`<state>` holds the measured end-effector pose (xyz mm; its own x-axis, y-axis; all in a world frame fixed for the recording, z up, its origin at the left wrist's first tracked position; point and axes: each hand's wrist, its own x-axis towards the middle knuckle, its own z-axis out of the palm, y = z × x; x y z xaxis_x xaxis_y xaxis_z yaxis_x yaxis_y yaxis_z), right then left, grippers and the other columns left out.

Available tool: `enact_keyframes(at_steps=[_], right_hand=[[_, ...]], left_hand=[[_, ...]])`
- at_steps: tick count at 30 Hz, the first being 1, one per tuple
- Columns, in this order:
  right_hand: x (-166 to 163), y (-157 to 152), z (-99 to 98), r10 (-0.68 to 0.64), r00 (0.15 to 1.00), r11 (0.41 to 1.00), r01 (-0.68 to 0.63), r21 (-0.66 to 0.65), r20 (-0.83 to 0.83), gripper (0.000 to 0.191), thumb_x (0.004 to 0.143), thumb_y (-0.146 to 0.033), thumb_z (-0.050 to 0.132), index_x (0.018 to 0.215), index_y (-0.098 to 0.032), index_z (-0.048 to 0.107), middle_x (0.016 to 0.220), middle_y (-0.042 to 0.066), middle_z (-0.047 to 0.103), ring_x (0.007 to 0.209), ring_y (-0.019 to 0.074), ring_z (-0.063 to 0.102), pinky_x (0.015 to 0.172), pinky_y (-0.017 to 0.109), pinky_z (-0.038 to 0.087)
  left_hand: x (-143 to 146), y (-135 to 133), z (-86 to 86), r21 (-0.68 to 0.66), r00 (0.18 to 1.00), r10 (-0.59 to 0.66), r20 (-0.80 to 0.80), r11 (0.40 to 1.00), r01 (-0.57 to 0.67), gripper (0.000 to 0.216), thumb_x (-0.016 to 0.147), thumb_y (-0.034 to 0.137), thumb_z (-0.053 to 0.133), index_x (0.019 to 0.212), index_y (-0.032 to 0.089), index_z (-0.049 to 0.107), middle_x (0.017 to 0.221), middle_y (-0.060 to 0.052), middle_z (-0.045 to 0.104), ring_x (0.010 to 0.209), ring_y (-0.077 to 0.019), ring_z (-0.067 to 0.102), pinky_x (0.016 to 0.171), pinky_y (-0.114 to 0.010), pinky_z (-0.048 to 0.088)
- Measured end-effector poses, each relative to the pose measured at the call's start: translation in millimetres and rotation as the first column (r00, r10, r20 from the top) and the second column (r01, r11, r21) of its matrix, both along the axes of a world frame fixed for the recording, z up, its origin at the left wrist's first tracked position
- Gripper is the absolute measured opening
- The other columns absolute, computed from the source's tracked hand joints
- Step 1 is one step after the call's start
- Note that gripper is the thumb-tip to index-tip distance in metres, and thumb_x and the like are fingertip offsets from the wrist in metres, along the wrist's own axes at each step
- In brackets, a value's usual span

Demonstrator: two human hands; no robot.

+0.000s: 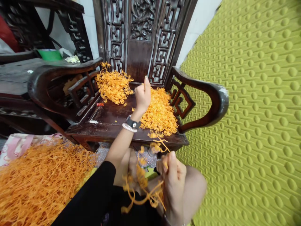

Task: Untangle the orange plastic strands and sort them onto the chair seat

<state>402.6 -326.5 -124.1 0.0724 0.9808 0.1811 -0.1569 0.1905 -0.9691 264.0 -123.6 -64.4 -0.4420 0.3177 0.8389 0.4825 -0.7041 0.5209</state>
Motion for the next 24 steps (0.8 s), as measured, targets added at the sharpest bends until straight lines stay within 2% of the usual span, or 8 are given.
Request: enact_keyframes(at_steps=[3, 6, 9, 13, 14, 16, 20, 24], right_hand=[[8, 2, 5.9, 0.01, 0.995, 0.999, -0.014, -0.04, -0.096, 0.053, 0.094, -0.051, 0.049, 0.053, -0.02, 0.033, 0.047, -0.007, 0.027, 0.043, 0.0071, 0.023, 0.042, 0.024, 0.02], [13, 13, 14.0, 0.008, 0.985, 0.999, -0.016, -0.044, -0.174, 0.053, 0.093, -0.051, 0.05, 0.053, -0.02, 0.038, 0.044, -0.006, 0.029, 0.041, 0.0075, 0.027, 0.043, 0.023, 0.024], [18, 21, 17.4, 0.031, 0.973, 0.995, -0.052, -0.086, -0.229, 0.052, 0.094, -0.051, 0.049, 0.053, -0.019, 0.04, 0.043, -0.007, 0.03, 0.04, 0.0073, 0.028, 0.043, 0.023, 0.025], [27, 30, 10.6, 0.059, 0.961, 0.987, -0.097, -0.129, -0.27, 0.054, 0.093, -0.052, 0.05, 0.05, -0.019, 0.04, 0.042, -0.007, 0.029, 0.039, 0.0067, 0.026, 0.043, 0.022, 0.025], [29, 33, 7.9, 0.075, 0.955, 0.985, -0.115, -0.126, -0.287, 0.055, 0.092, -0.052, 0.051, 0.049, -0.019, 0.039, 0.041, -0.007, 0.029, 0.038, 0.0065, 0.026, 0.042, 0.022, 0.025], [32, 39, 3.2, 0.104, 0.942, 0.983, -0.147, -0.111, -0.32, 0.057, 0.09, -0.055, 0.053, 0.047, -0.019, 0.039, 0.038, -0.007, 0.028, 0.037, 0.0064, 0.025, 0.041, 0.022, 0.025], [32, 45, -0.8, 0.074, 0.932, 0.985, -0.125, -0.123, -0.354, 0.056, 0.089, -0.055, 0.054, 0.048, -0.02, 0.041, 0.038, -0.007, 0.029, 0.036, 0.0069, 0.026, 0.039, 0.021, 0.027], [32, 48, -1.4, 0.045, 0.924, 0.983, -0.109, -0.148, -0.38, 0.054, 0.09, -0.053, 0.055, 0.049, -0.019, 0.042, 0.039, -0.007, 0.03, 0.037, 0.0062, 0.026, 0.04, 0.02, 0.026]], left_hand=[[-15, 33, 14.9, -0.292, 0.985, 0.014, -0.17, 0.954, -0.064, 0.06, 0.096, 0.054, 0.036, 0.048, 0.02, 0.031, 0.045, 0.001, 0.033, 0.045, -0.0108, 0.036, 0.05, -0.03, 0.023], [-13, 62, 10.6, -0.608, 0.926, -0.097, -0.365, 0.778, -0.158, 0.047, 0.098, 0.046, 0.036, 0.067, 0.018, 0.057, 0.067, -0.007, 0.061, 0.069, -0.0177, 0.059, 0.064, -0.028, 0.037], [-5, 89, -8.2, -0.77, 0.902, -0.204, -0.381, 0.61, -0.187, 0.02, 0.089, 0.03, 0.057, 0.1, 0.015, 0.065, 0.096, -0.013, 0.07, 0.093, -0.0238, 0.064, 0.079, -0.029, 0.043], [2, 115, -30.7, -0.767, 0.918, -0.213, -0.335, 0.628, -0.134, 0.027, 0.084, 0.027, 0.065, 0.109, 0.018, 0.065, 0.109, -0.009, 0.07, 0.101, -0.0208, 0.063, 0.086, -0.026, 0.043], [3, 120, -33.2, -0.76, 0.927, -0.2, -0.318, 0.638, -0.123, 0.023, 0.089, 0.034, 0.058, 0.104, 0.019, 0.067, 0.105, -0.008, 0.071, 0.098, -0.0198, 0.063, 0.085, -0.026, 0.043], [6, 128, -34.3, -0.759, 0.947, -0.159, -0.279, 0.641, -0.116, 0.046, 0.097, 0.048, 0.036, 0.087, 0.017, 0.069, 0.087, -0.009, 0.072, 0.087, -0.0207, 0.065, 0.079, -0.028, 0.044], [14, 140, -30.2, -0.773, 0.975, -0.087, -0.206, 0.625, -0.107, 0.077, 0.094, 0.065, 0.011, 0.064, 0.018, 0.064, 0.072, -0.012, 0.067, 0.08, -0.0251, 0.064, 0.074, -0.033, 0.042], [21, 148, -32.1, -0.798, 0.947, -0.268, -0.176, 0.602, 0.022, 0.061, 0.084, 0.073, 0.041, 0.067, 0.019, 0.062, 0.076, -0.008, 0.065, 0.087, -0.0267, 0.062, 0.081, -0.035, 0.042]])
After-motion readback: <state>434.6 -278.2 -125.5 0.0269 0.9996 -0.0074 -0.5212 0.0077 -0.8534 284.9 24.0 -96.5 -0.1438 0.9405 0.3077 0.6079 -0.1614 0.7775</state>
